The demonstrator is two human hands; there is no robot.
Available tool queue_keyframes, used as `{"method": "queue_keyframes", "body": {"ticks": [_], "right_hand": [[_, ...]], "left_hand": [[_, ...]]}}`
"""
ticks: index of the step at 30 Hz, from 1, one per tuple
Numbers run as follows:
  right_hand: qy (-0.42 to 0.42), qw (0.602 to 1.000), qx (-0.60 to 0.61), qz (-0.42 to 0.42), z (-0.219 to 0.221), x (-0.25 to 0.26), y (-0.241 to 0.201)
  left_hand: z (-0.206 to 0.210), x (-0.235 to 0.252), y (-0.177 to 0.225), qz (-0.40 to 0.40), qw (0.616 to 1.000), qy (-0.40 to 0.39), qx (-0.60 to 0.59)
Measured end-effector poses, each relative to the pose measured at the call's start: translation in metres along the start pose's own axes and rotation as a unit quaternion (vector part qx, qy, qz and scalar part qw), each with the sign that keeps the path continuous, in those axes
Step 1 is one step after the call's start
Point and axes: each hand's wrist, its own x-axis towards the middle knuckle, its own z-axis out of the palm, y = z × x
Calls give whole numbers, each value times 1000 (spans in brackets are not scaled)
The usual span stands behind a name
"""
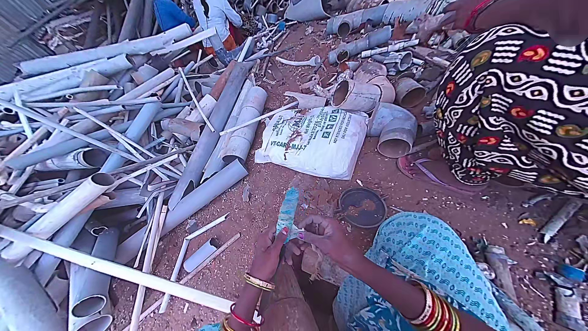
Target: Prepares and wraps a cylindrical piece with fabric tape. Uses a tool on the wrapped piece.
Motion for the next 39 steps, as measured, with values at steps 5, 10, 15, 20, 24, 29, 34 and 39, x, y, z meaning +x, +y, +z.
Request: {"method": "queue_keyframes", "body": {"ticks": [5,10,15,20,24,29,34,39], "right_hand": [[-8,997,55,53,-1,1,-3],[-19,996,-85,-16,-4,3,6],[-57,888,-430,-150,-8,0,-3],[-37,808,-587,-42,-34,12,-36],[-242,736,-613,153,-71,25,-42],[-314,724,-591,167,-61,21,-13],[-199,890,-411,-16,-26,13,-8],[-195,963,-187,14,-11,11,11]], "left_hand": [[2,-1,6,-26,999,26,-27],[0,-3,15,3,993,110,-52],[-15,-4,16,33,993,99,49],[-33,-9,25,16,987,114,109],[-52,-16,31,12,980,70,186],[-53,-17,29,-17,973,-2,230],[-48,-17,31,-36,967,-51,248],[-43,-16,27,-42,962,-106,248]]}}
